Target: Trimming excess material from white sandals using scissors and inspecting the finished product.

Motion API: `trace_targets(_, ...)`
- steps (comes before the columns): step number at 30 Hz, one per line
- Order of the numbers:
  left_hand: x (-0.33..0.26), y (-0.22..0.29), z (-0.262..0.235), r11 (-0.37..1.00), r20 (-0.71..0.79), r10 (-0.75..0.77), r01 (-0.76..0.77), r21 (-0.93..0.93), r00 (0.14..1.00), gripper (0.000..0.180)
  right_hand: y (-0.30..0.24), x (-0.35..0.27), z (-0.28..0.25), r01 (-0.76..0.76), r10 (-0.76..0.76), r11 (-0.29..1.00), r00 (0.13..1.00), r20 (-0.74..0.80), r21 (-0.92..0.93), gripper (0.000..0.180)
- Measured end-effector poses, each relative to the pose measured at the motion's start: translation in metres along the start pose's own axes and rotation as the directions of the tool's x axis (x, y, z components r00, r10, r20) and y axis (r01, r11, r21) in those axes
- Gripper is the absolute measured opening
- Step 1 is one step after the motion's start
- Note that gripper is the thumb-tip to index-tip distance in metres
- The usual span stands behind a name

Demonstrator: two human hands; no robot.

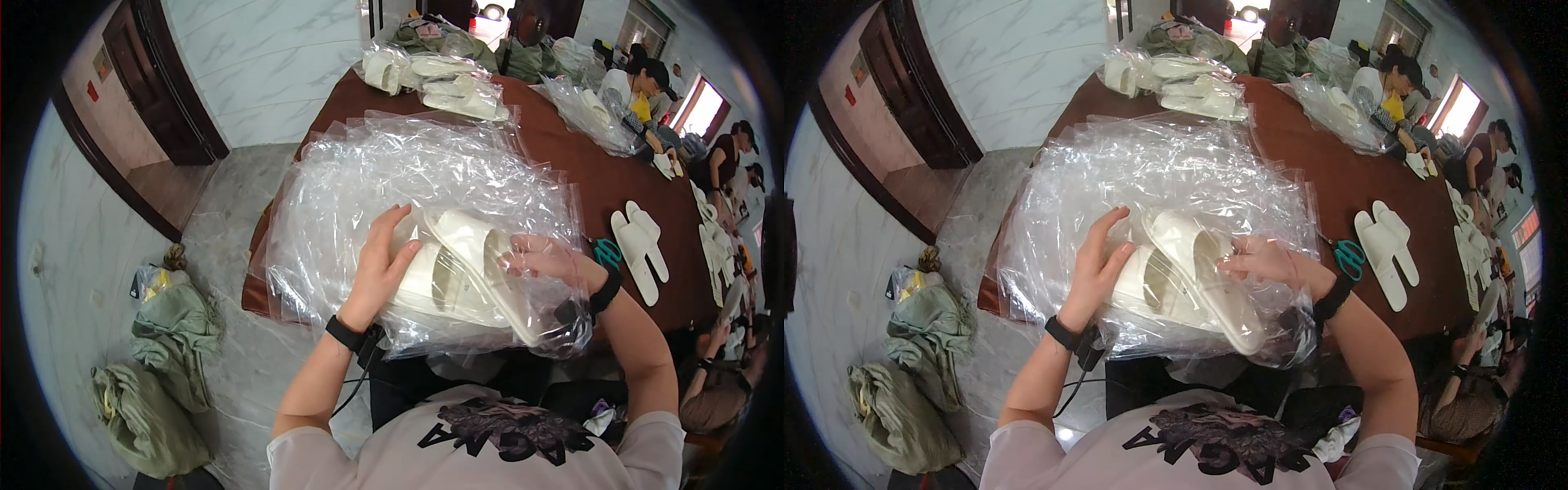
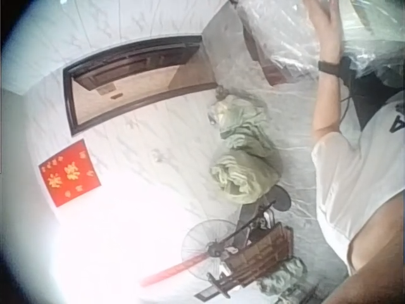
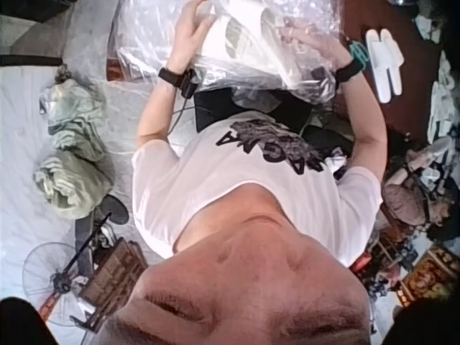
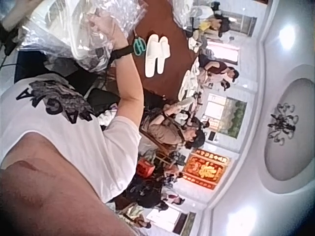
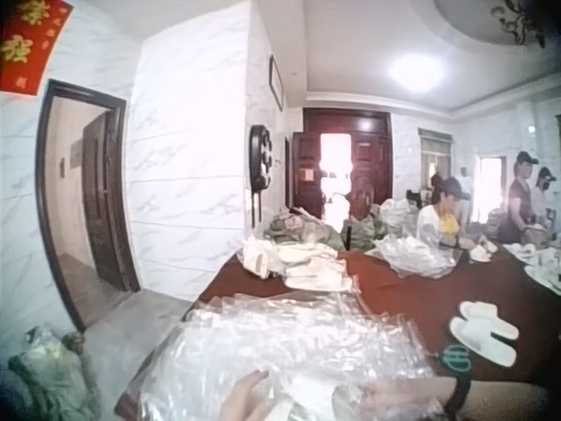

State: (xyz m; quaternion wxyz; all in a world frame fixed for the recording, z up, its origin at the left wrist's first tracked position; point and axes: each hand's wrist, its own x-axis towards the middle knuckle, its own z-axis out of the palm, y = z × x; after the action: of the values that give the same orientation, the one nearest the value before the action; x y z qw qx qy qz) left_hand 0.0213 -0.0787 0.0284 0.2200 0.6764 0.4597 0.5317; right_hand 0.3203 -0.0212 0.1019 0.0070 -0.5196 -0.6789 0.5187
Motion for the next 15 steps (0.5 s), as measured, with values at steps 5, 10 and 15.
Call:
trace_targets(5, 0.001, 0.001, 0.0, 0.99, -0.061, 0.104, -0.098, 0.098, 0.993, 0.051, 0.006, 0.004, 0.007, 0.26, -0.265, 0.958, 0.964, 0.032, 0.118, 0.04)
trace_targets(10, -0.003, 0.002, 0.006, 0.961, -0.175, 0.104, -0.054, 0.271, 0.979, 0.051, 0.008, 0.005, 0.016, 0.24, -0.243, 0.969, 0.969, -0.045, -0.059, 0.042)
trace_targets(15, -0.002, 0.002, 0.004, 0.982, -0.149, 0.011, 0.017, 0.186, 0.989, 0.053, -0.004, -0.006, 0.025, 0.093, -0.093, 0.996, 0.996, -0.007, -0.004, 0.039)
